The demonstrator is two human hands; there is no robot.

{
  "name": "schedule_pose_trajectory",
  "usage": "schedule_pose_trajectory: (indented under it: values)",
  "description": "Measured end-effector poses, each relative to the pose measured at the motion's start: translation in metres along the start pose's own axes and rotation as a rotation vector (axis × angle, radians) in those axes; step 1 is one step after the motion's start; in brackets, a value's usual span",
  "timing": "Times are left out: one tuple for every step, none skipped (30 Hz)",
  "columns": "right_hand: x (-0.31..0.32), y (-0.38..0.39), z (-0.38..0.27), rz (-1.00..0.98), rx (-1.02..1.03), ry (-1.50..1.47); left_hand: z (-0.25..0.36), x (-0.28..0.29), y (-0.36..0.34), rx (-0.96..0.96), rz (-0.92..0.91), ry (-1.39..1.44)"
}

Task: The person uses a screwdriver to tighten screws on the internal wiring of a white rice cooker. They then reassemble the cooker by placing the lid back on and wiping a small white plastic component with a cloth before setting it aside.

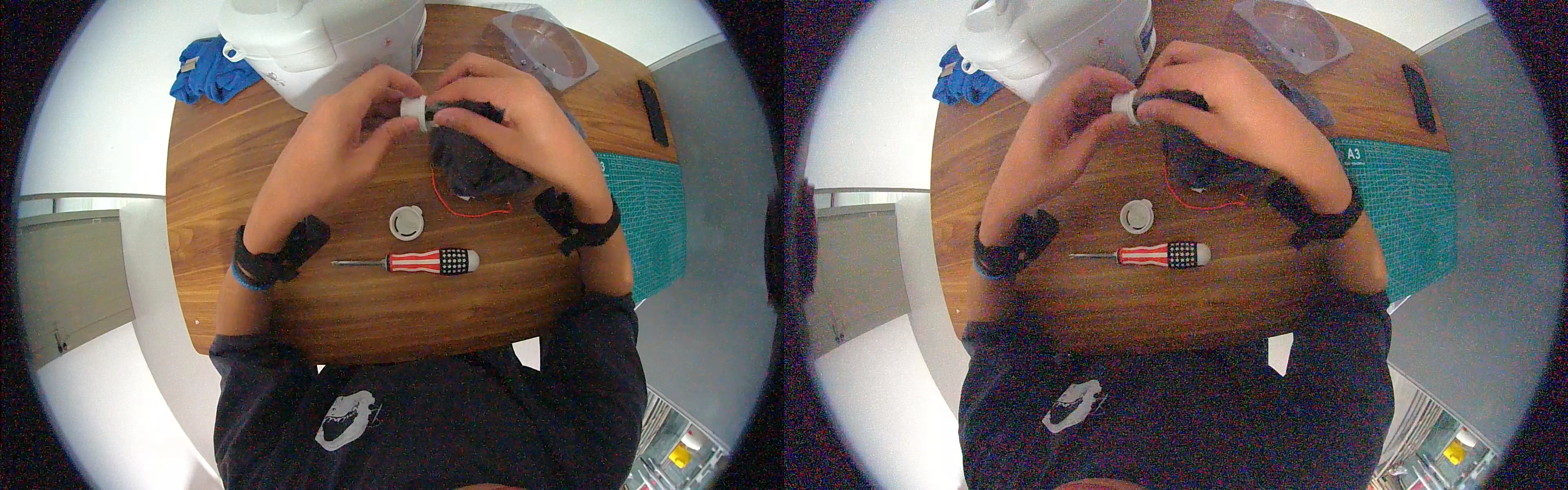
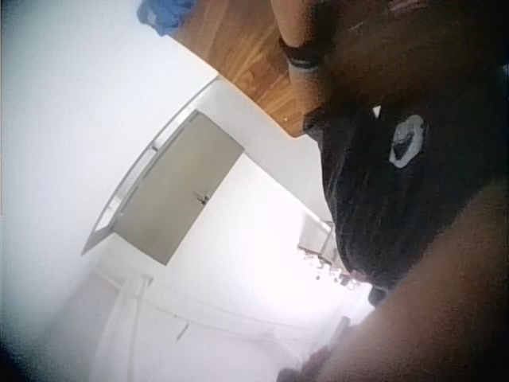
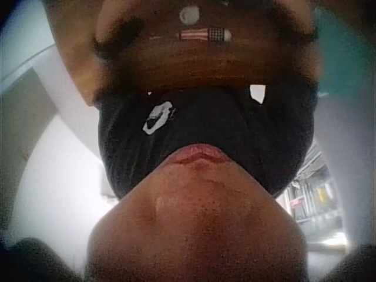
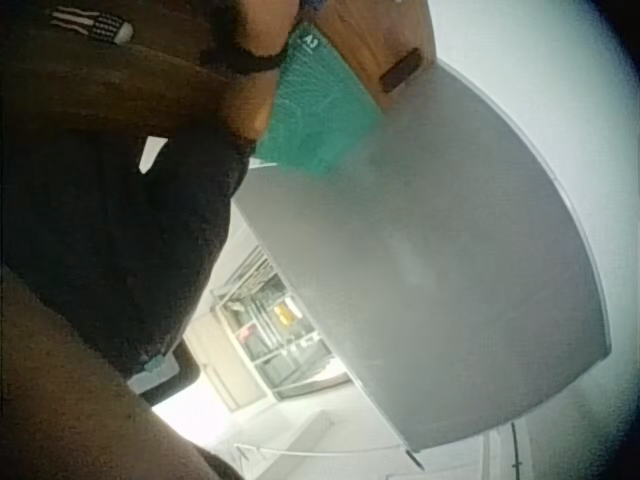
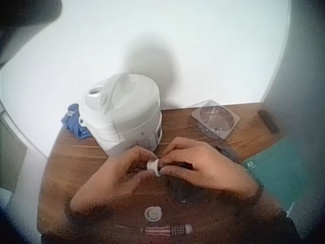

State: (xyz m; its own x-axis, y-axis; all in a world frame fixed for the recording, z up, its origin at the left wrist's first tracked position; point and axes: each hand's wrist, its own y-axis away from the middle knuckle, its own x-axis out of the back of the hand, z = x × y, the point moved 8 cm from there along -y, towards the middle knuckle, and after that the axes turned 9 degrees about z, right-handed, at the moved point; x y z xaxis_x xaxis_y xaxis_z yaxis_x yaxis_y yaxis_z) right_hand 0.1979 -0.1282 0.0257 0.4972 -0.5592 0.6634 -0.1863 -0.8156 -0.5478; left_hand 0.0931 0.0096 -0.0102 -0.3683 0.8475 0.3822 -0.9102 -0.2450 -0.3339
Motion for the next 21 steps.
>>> schedule_pose_trajectory:
  values:
    - [-0.001, 0.001, 0.000, -0.009, 0.012, 0.001, -0.001, 0.001, 0.000, -0.008, 0.014, -0.022]
    - [-0.003, 0.003, 0.001, -0.021, -0.003, 0.007, -0.003, 0.003, -0.001, -0.017, 0.028, -0.043]
    - [-0.004, 0.005, 0.002, -0.033, -0.016, 0.011, -0.004, 0.004, -0.001, -0.025, 0.042, -0.066]
    - [-0.005, 0.007, 0.003, -0.044, -0.031, 0.016, -0.005, 0.004, -0.001, -0.002, 0.033, -0.065]
    - [-0.005, 0.007, 0.001, -0.059, -0.023, 0.024, -0.004, 0.004, 0.000, 0.021, 0.025, -0.064]
    - [-0.005, 0.007, -0.001, -0.074, -0.017, 0.033, -0.004, 0.003, 0.001, 0.042, 0.015, -0.062]
    - [-0.004, 0.006, -0.002, -0.088, -0.011, 0.041, -0.004, 0.001, 0.001, 0.042, 0.002, -0.028]
    - [-0.003, 0.005, -0.002, -0.079, -0.003, 0.054, -0.003, 0.000, 0.001, 0.042, -0.011, 0.006]
    - [-0.002, 0.003, 0.000, -0.071, 0.005, 0.065, -0.003, -0.001, 0.002, 0.043, -0.024, 0.039]
    - [-0.002, 0.001, 0.000, -0.062, 0.013, 0.077, -0.004, -0.001, 0.001, 0.044, -0.026, 0.029]
    - [0.000, 0.000, 0.003, -0.017, -0.060, 0.059, -0.005, -0.001, 0.001, 0.046, -0.028, 0.019]
    - [0.002, 0.000, 0.003, 0.028, -0.132, 0.042, -0.005, 0.000, 0.001, 0.048, -0.029, 0.009]
    - [0.003, 0.001, 0.005, 0.072, -0.204, 0.023, -0.005, -0.001, 0.001, 0.037, -0.033, -0.005]
    - [0.003, 0.000, 0.006, 0.085, -0.213, 0.001, -0.003, -0.001, 0.002, 0.026, -0.037, -0.018]
    - [0.003, 0.001, 0.008, 0.098, -0.224, -0.019, -0.003, -0.002, 0.002, 0.014, -0.042, -0.030]
    - [0.003, 0.001, 0.009, 0.111, -0.234, -0.039, -0.001, -0.002, 0.002, 0.016, -0.051, -0.049]
    - [0.002, 0.001, 0.009, 0.088, -0.222, -0.040, 0.001, -0.003, 0.003, 0.018, -0.060, -0.068]
    - [0.001, 0.001, 0.009, 0.064, -0.210, -0.041, 0.002, -0.003, 0.003, 0.021, -0.068, -0.087]
    - [0.001, 0.001, 0.008, 0.041, -0.198, -0.041, 0.003, -0.003, 0.003, 0.015, -0.071, -0.083]
    - [0.001, 0.000, 0.006, 0.038, -0.159, -0.001, 0.003, -0.003, 0.003, 0.010, -0.073, -0.078]
    - [0.002, -0.001, 0.004, 0.035, -0.120, 0.038, 0.004, -0.003, 0.003, 0.005, -0.076, -0.075]
